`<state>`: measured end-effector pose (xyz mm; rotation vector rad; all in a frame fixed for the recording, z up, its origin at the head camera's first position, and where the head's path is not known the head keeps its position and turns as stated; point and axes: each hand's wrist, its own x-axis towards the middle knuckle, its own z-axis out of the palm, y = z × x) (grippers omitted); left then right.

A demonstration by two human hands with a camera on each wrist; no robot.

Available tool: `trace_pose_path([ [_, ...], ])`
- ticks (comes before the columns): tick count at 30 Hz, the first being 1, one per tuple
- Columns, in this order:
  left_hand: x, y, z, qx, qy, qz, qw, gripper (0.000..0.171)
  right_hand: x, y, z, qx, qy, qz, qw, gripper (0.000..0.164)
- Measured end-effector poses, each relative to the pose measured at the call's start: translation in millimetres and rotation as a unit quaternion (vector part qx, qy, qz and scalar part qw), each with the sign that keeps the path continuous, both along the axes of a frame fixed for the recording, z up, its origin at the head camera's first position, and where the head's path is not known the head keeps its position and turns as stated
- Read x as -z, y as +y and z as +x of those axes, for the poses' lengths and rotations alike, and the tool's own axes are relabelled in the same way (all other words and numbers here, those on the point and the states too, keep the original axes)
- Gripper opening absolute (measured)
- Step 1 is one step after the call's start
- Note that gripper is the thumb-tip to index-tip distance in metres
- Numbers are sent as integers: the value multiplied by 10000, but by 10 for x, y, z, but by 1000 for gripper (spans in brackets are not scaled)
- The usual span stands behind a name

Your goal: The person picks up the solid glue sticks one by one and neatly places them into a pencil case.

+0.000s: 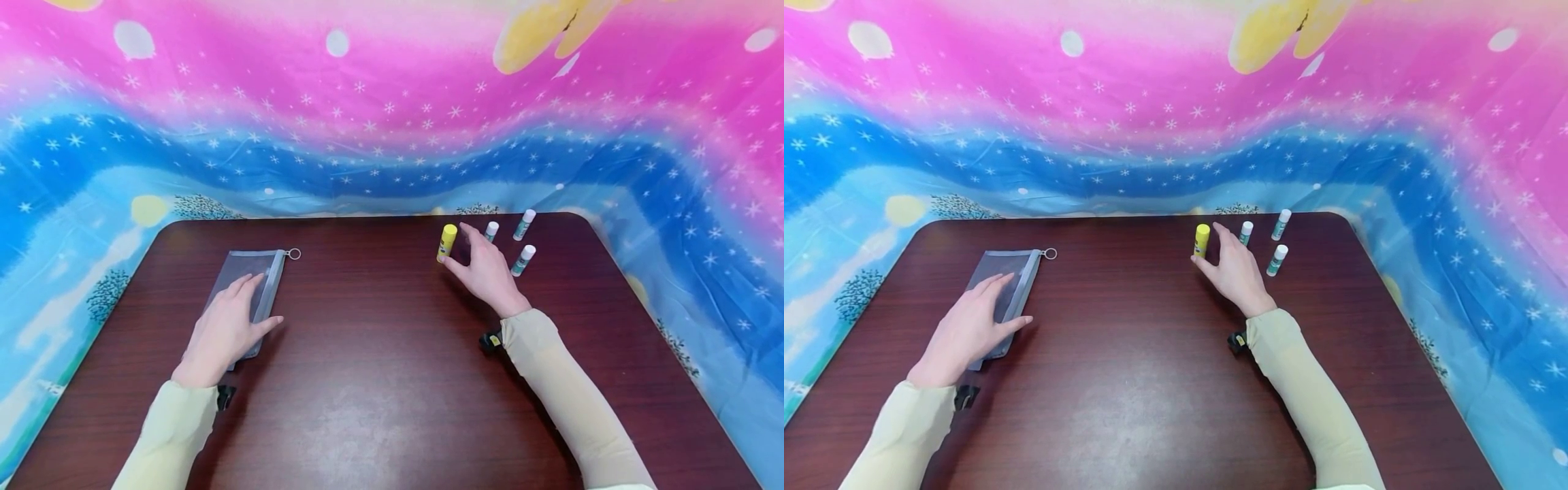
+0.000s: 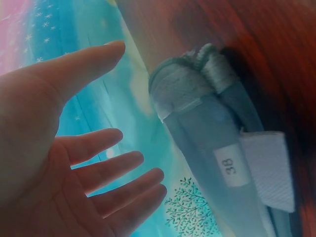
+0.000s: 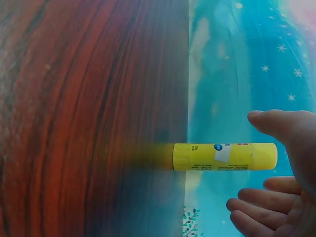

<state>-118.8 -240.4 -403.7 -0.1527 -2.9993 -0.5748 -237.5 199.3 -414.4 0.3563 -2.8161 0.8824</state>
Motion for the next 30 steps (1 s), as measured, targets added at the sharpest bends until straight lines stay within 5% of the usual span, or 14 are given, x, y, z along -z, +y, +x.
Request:
trace_pose_path([
  [30,73,-59,152,-397,-258,-110,9988,57,142,-48,-46,10,-34,159,9999,73],
])
